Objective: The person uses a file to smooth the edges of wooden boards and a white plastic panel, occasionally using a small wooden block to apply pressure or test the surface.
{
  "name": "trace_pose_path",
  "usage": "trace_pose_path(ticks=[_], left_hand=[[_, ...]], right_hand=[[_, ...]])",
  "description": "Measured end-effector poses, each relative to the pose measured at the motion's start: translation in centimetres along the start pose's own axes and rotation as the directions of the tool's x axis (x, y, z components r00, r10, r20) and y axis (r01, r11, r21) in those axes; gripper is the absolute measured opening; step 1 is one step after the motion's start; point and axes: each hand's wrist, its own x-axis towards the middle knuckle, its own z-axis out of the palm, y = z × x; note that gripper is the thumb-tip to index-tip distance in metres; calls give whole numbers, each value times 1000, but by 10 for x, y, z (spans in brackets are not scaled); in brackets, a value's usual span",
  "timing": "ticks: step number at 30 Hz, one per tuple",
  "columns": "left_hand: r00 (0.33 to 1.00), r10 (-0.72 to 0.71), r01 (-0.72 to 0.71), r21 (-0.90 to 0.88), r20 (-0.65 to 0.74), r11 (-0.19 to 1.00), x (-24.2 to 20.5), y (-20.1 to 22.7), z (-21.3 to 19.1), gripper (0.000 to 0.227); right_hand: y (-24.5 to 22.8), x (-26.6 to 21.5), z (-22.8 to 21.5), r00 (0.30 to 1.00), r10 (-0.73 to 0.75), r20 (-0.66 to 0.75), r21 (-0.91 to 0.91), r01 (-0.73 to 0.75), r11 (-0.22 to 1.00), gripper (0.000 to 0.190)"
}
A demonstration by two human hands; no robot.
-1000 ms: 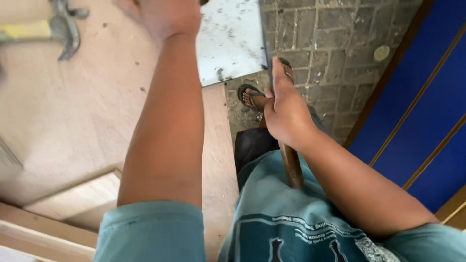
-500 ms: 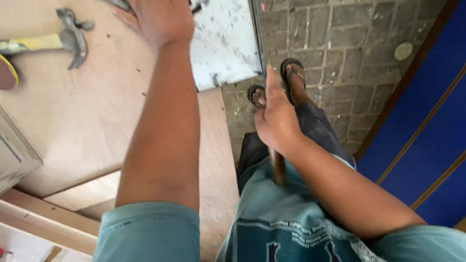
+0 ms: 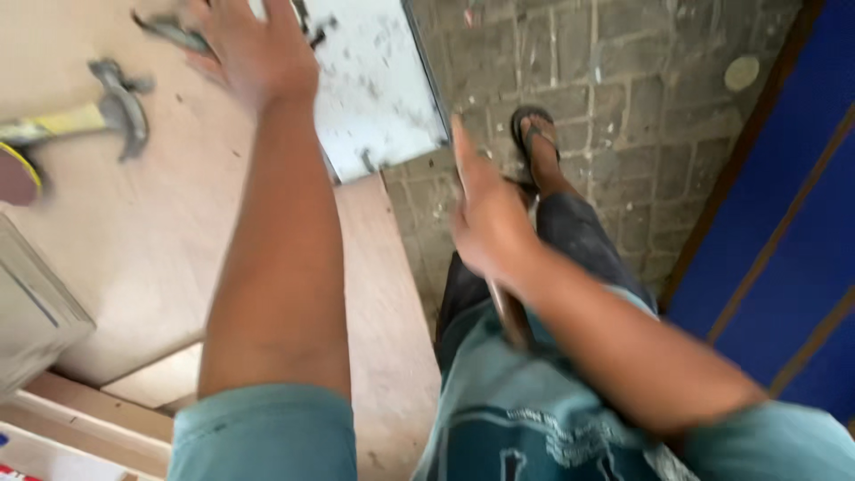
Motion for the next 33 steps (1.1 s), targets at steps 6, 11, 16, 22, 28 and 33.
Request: trace_pose_path(ticks=[6, 11, 16, 22, 28, 33], left_hand=[[991, 74, -35, 328, -108, 944, 1, -28, 20, 27], [989, 126, -119, 93, -77, 989, -3, -36, 16, 56], [998, -36, 39, 73, -45, 997, -3, -7, 0, 63], [999, 38, -32, 147, -36, 989, -7, -32, 1, 61], [998, 4, 2, 108, -57, 994, -9, -4, -6, 59], [995, 79, -74, 82, -66, 994, -2, -28, 2, 59]], right_hand=[[-1, 7, 6, 985, -163, -65, 0, 163, 987, 84], [5, 7, 7, 998, -15, 62, -207, 27, 978, 86], [18, 32, 18, 998, -56, 1, -9, 56, 998, 82], [63, -2, 31, 983, -165, -83, -134, 153, 979, 84], [89, 5, 55, 956, -283, -79, 54, 288, 956, 85], [62, 23, 40, 987, -157, 40, 78, 154, 985, 80]])
